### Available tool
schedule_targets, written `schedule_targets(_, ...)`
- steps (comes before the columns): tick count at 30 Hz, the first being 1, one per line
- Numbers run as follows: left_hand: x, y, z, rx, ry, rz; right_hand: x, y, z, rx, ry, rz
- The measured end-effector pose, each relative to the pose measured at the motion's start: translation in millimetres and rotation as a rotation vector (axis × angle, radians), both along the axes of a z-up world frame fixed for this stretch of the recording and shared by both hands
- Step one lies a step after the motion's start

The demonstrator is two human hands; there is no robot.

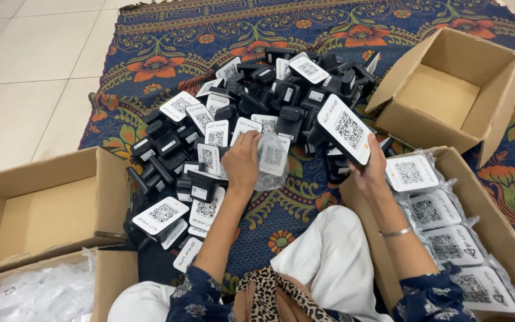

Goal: The person packs electronic barcode scanning devices into individual plastic bags and then places them into cardboard boxes.

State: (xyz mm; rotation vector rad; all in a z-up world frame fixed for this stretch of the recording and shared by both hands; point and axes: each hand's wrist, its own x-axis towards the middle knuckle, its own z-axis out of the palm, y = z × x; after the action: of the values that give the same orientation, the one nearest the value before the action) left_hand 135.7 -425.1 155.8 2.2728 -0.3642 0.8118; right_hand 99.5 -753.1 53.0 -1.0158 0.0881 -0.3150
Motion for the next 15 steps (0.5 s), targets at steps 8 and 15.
schedule_targets(8,-8.7,-21.3,17.1,-0.185,0.108,-0.099,-49.9,67.4,79.0,0.081,0.103,0.085)
schedule_targets(15,4.7,-14.8,14.9,-0.414,0.188,-0.210,-44.5,81.0,63.8,-0.190,0.216,0.164)
